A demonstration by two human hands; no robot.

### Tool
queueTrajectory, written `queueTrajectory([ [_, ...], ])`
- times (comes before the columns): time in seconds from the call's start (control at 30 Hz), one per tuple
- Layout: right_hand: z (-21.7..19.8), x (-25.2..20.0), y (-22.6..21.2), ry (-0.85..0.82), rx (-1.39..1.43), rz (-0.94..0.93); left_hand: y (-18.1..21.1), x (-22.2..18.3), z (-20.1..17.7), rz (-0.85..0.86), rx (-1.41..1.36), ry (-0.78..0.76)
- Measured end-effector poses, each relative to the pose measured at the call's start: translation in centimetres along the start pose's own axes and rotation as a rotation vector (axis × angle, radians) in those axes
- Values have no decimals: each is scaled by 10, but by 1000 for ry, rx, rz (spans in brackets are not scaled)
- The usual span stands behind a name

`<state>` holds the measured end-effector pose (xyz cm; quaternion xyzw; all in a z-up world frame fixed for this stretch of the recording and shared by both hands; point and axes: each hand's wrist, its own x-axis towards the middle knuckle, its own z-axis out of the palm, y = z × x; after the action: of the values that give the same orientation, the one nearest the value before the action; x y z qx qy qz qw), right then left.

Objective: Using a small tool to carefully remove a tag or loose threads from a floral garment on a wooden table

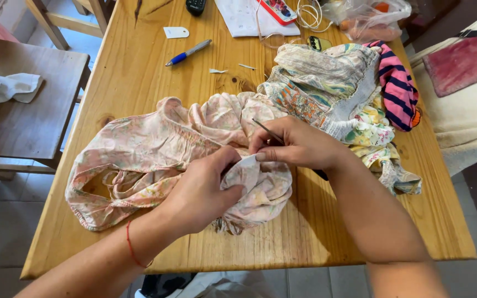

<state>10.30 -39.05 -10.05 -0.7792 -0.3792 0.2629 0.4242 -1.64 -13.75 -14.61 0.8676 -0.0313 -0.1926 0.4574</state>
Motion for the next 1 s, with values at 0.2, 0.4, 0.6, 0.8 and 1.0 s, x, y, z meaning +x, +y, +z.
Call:
queueTrajectory([
  [0.2, 3, -20, 0, 332, -14, -213, -25, -22, -2, 18, 76, -22],
  [0.4, -4, -59, 40, 342, 458, -322, -1, -9, -97, 508, -94, 59],
  [0.6, 37, -48, 19, 79, 408, 2, 51, 53, -125, 389, 280, 155],
  [0.8, 42, -47, 63, 372, 249, 140, 16, 17, -32, 962, 596, 903],
  [1.0, 51, -30, 23, 369, 280, 107, 11, 11, -2, 685, 224, 547],
])
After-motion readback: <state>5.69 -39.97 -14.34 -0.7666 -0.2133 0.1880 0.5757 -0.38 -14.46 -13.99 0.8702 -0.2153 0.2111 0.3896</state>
